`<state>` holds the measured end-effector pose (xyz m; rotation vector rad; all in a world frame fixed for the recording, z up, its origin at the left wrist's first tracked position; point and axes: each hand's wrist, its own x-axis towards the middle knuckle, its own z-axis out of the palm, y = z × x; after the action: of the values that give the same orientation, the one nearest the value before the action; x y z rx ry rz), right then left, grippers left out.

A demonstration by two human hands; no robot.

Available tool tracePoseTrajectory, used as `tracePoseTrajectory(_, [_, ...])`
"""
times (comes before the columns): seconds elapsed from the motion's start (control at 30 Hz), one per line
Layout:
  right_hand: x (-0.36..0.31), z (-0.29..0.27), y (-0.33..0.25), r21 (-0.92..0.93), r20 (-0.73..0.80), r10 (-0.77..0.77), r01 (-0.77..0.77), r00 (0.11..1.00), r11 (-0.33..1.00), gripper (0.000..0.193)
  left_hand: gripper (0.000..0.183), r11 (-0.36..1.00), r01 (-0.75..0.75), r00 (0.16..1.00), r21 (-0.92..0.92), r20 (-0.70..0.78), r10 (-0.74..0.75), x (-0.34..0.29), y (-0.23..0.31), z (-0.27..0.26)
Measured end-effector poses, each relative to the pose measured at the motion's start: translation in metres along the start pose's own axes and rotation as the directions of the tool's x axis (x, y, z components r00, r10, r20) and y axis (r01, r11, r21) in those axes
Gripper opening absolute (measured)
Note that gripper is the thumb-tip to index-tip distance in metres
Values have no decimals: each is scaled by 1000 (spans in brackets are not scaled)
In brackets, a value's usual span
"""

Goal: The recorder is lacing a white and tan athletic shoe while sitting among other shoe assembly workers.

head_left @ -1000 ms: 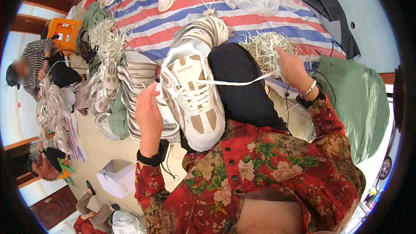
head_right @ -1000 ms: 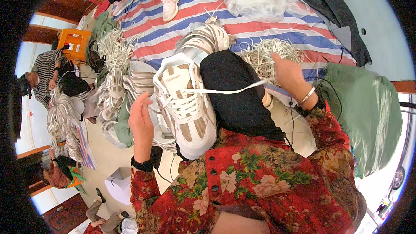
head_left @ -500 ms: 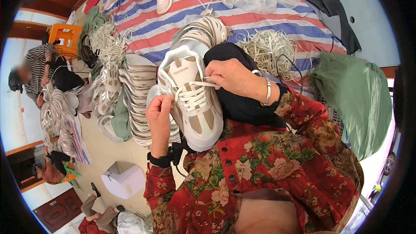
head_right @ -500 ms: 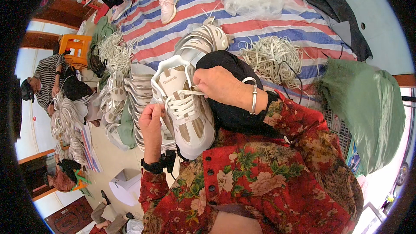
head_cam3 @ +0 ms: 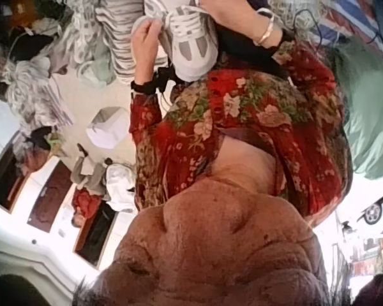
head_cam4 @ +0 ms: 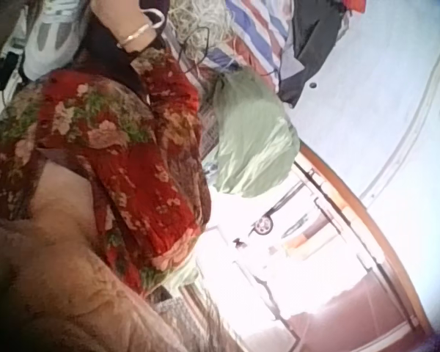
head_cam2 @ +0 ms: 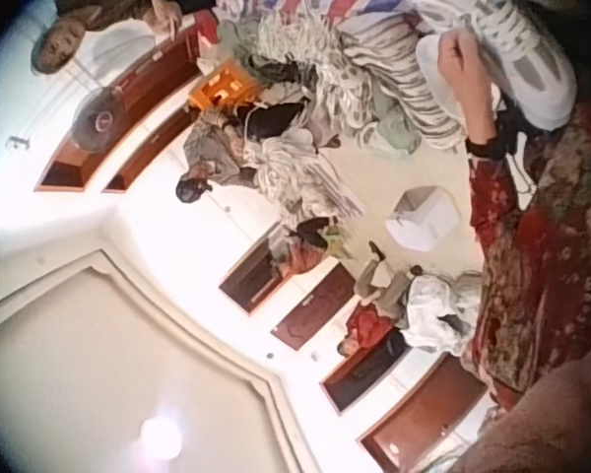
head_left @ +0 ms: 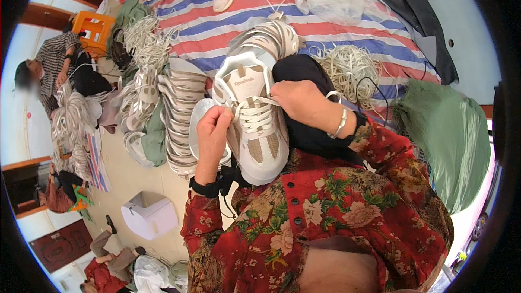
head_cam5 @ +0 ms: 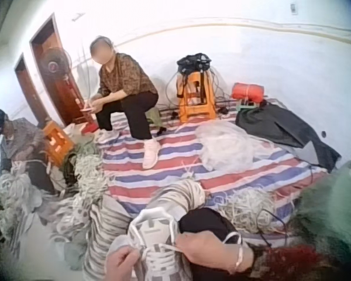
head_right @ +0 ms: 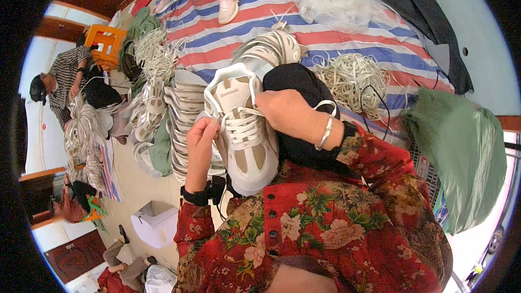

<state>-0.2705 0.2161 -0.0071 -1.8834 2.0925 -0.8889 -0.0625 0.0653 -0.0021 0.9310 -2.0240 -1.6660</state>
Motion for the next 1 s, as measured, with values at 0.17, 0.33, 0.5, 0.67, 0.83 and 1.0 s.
tracePoseTrajectory(0.17, [3,-18,10,398,193,138,-206,971,894,10,19,995,73,996,-61,57,-69,6,6,-2])
tracePoseTrajectory(0.33, [6,-20,15,352,129,23,-67,991,934,9,20,987,135,991,-84,27,-133,9,12,1])
tracePoseTrajectory(0.5, [11,-19,16,-11,-39,-231,231,972,973,10,7,627,-360,878,691,22,479,13,26,14])
tracePoseTrajectory(0.67, [26,-26,18,-205,9,-502,493,865,846,16,18,378,-553,767,743,277,578,24,54,2])
tracePoseTrajectory(0.83, [40,-36,12,-248,286,-470,538,835,805,10,33,366,-722,691,587,592,414,45,80,-15])
tracePoseTrajectory(1.0, [62,-46,1,-184,502,-276,413,820,892,11,30,270,-755,651,598,732,202,58,98,-27])
